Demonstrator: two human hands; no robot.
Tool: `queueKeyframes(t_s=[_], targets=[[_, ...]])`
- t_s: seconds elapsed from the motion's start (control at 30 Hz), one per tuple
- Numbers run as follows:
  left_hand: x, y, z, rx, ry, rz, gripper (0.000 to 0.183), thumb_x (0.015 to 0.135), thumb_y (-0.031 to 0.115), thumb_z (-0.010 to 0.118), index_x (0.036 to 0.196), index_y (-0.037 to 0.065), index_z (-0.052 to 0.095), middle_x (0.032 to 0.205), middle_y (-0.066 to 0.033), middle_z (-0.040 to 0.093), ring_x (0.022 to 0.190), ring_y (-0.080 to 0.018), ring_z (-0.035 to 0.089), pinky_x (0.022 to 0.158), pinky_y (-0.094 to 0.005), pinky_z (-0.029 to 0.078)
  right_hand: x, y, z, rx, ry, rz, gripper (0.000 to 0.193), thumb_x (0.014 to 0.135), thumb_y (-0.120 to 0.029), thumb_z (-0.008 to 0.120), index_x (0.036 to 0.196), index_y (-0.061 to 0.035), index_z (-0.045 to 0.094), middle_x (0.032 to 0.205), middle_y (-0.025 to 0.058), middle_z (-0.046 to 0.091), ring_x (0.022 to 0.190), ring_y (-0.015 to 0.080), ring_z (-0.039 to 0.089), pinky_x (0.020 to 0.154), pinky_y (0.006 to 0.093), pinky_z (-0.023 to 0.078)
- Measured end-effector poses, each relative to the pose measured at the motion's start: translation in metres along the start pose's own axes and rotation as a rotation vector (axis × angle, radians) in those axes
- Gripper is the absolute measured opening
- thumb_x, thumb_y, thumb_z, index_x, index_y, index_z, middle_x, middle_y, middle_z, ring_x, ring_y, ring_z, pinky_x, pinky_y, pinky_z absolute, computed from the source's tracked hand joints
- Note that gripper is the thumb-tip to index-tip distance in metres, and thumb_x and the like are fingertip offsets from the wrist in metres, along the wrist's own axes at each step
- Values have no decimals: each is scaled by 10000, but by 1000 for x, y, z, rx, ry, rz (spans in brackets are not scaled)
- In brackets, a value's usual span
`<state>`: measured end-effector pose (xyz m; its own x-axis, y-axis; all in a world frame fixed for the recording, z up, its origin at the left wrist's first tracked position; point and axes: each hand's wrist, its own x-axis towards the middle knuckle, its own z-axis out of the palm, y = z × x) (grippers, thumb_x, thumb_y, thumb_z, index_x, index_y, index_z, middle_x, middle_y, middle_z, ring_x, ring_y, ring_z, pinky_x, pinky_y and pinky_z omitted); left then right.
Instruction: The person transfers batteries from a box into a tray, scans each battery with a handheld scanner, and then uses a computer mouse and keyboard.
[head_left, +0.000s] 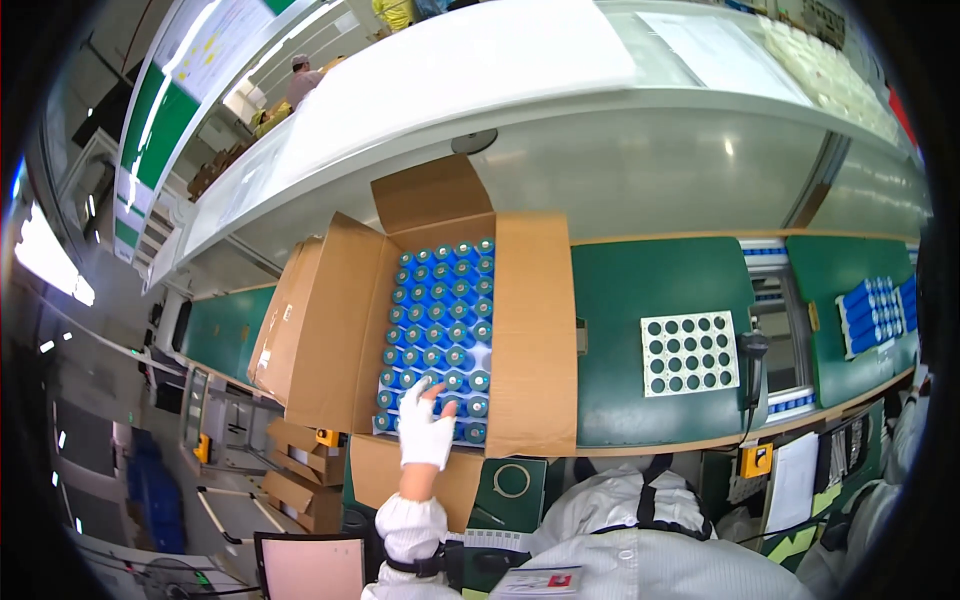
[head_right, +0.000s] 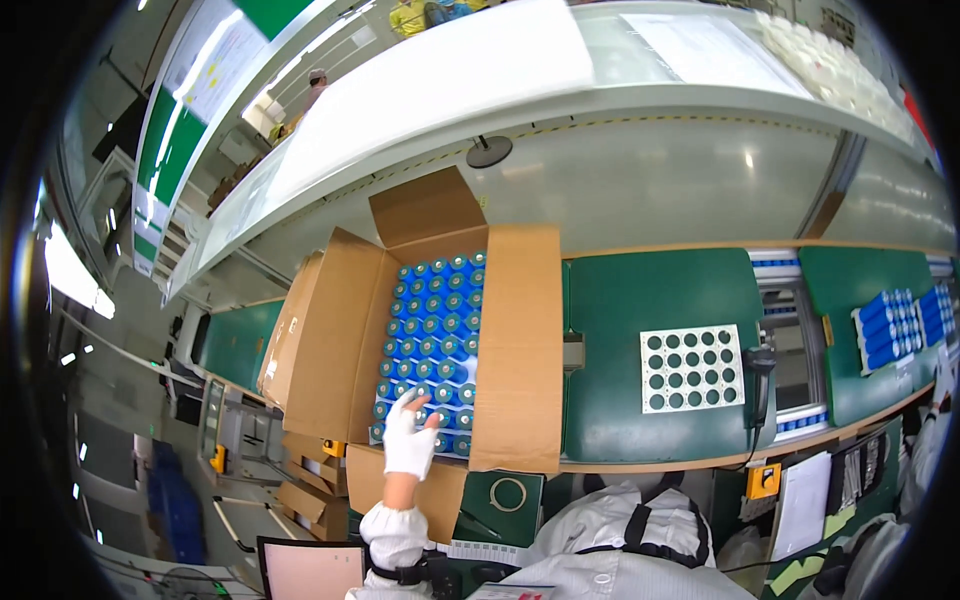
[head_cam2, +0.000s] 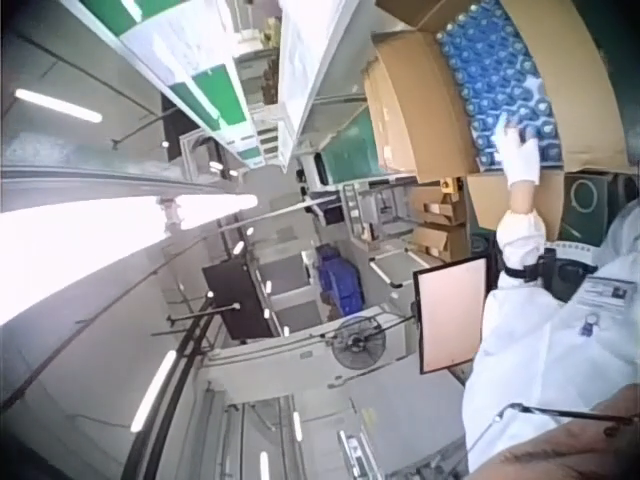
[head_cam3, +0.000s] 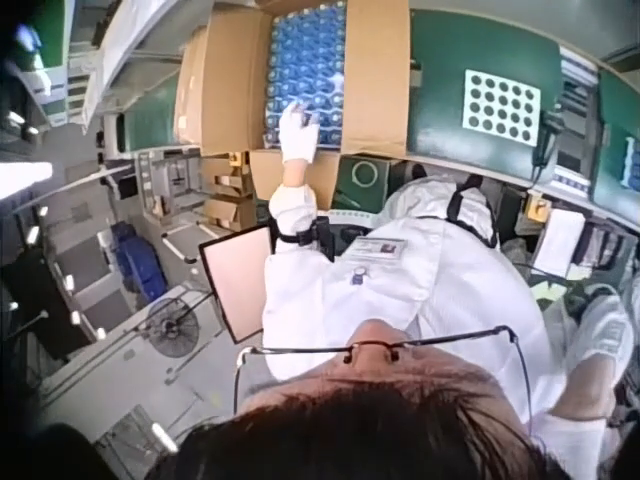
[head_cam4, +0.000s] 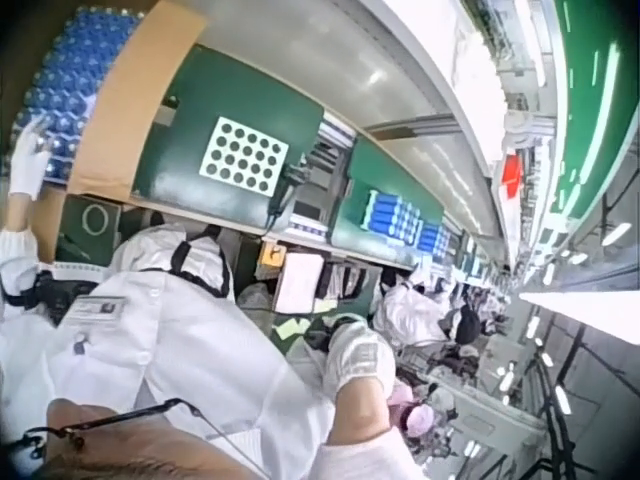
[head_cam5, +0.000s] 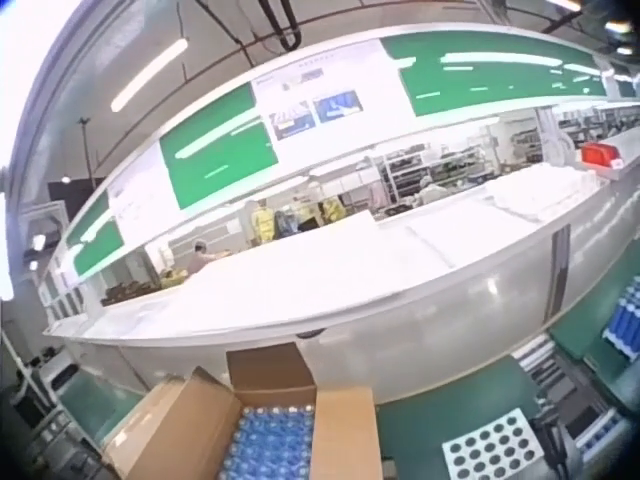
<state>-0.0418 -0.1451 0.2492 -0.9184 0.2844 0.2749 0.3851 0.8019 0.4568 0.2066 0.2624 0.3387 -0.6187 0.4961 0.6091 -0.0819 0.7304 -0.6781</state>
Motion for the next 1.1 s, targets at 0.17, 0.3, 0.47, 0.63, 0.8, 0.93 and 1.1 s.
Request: queueKeyframes(t_s=[0.17,0.3,0.47,0.63,0.8,0.93,1.1], targets=[[9,-7,63,272,-163,-18,640,731,297,811,1314,152,589,1509,-188,382,1356,-485,338,1117,-522,338,-41,31,-45,-4,124,107,409,912,-133,558,1299,-6,520,1283,143,554,1105,254,599,990,372,463],[19,-15,85,364,-220,-137,540,761,334,768,1271,219,633,1528,-166,365,1365,-480,331,1079,-566,359,-66,39,-96,-63,200,165,401,917,-135,548,1296,-8,519,1281,146,554,1104,259,599,985,371,465],[32,-27,103,507,-181,-267,287,875,337,643,1074,152,737,1524,-131,407,1381,-441,341,1083,-570,347,-73,53,-143,-118,259,176,392,923,-138,536,1293,-10,518,1278,150,554,1104,264,599,978,370,467],[33,-32,106,489,-194,-313,294,866,340,658,1059,134,739,1522,-120,410,1404,-420,313,1127,-557,294,-67,72,-168,-110,267,166,382,929,-140,524,1290,-12,516,1276,154,555,1104,269,598,971,369,469],[36,-27,106,520,-226,-316,351,813,418,686,1055,172,747,1532,-93,397,1410,-410,296,1115,-592,279,-59,95,-173,-60,265,159,374,935,-143,513,1286,-15,515,1273,158,555,1104,274,598,964,368,471],[33,-28,109,515,-201,-331,338,810,419,693,1046,184,754,1522,-62,417,1417,-392,293,1102,-616,262,-56,103,-163,-6,277,161,367,940,-145,503,1284,-16,514,1271,161,556,1103,278,598,958,367,473],[34,-46,119,537,-232,-321,319,857,369,663,1107,188,741,1541,-66,392,1436,-388,265,1143,-594,218,-40,95,-125,93,316,131,359,947,-148,491,1280,-19,513,1268,165,556,1103,283,598,951,366,475]])
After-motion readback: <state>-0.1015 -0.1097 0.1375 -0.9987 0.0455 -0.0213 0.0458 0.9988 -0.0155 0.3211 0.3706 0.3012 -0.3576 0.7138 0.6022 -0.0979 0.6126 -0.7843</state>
